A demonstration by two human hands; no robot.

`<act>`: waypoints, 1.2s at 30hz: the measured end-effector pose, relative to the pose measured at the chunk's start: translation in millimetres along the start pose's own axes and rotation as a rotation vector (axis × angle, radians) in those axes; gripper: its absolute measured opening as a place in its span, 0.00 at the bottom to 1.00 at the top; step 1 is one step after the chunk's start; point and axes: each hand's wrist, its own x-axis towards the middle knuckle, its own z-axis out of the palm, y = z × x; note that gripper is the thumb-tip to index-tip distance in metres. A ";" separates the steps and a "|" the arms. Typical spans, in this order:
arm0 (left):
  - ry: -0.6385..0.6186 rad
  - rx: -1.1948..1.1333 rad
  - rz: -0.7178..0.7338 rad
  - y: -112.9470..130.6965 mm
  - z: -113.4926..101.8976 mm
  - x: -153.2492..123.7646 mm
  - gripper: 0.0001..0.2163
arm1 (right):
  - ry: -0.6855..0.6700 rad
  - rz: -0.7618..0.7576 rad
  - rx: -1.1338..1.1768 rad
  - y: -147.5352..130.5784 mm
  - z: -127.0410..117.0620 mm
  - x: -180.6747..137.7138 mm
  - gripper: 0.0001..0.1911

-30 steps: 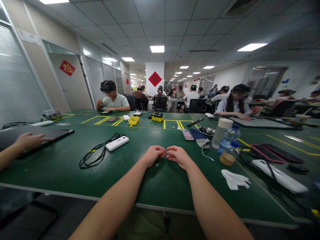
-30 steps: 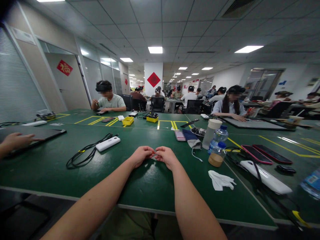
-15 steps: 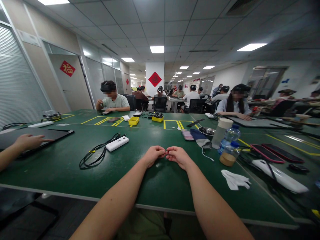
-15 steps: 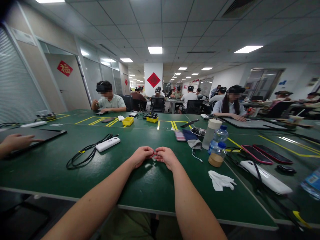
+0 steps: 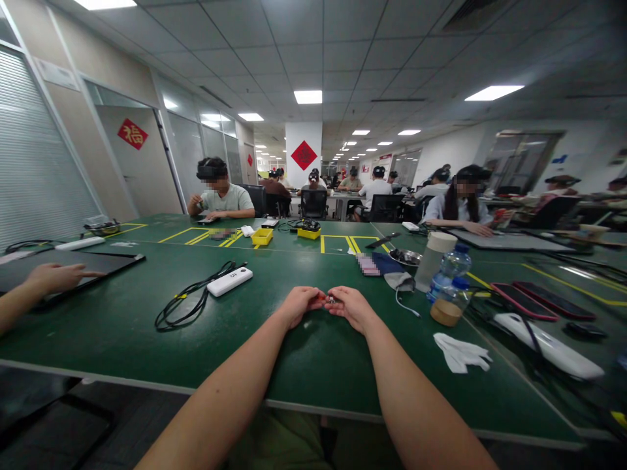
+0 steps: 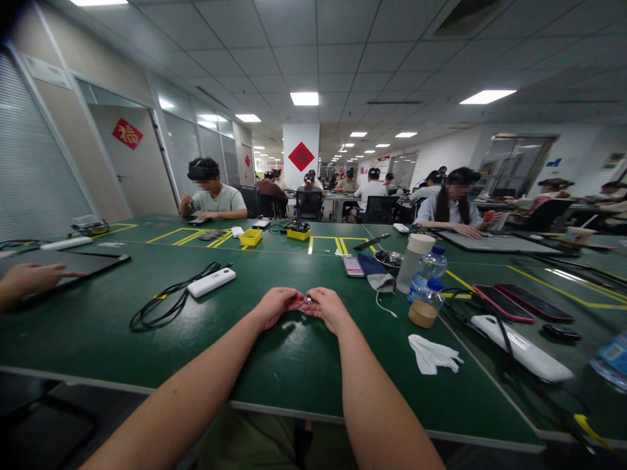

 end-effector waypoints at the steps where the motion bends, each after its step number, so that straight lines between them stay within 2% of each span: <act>1: 0.002 -0.011 -0.002 -0.2 -0.2 0.4 0.09 | 0.001 0.006 0.005 -0.4 -0.1 0.1 0.08; 7: 0.011 0.051 0.042 -0.5 2.1 -2.1 0.10 | 0.007 0.029 0.001 -2.0 0.3 -1.6 0.08; 11: 0.059 0.139 0.080 -1.1 2.7 -3.3 0.08 | 0.012 0.022 -0.010 -2.4 1.1 -3.7 0.09; 21: 0.052 0.034 -0.008 0.8 3.1 -1.4 0.07 | 0.016 -0.029 -0.052 -1.8 2.5 -5.1 0.14; 26: 0.040 0.021 -0.007 -1.0 2.3 -0.5 0.07 | 0.041 -0.026 -0.038 -2.9 3.4 -5.8 0.18; 36: 0.071 0.099 0.081 -0.2 2.8 -3.7 0.08 | 0.040 -0.029 -0.031 -1.0 2.5 -4.2 0.14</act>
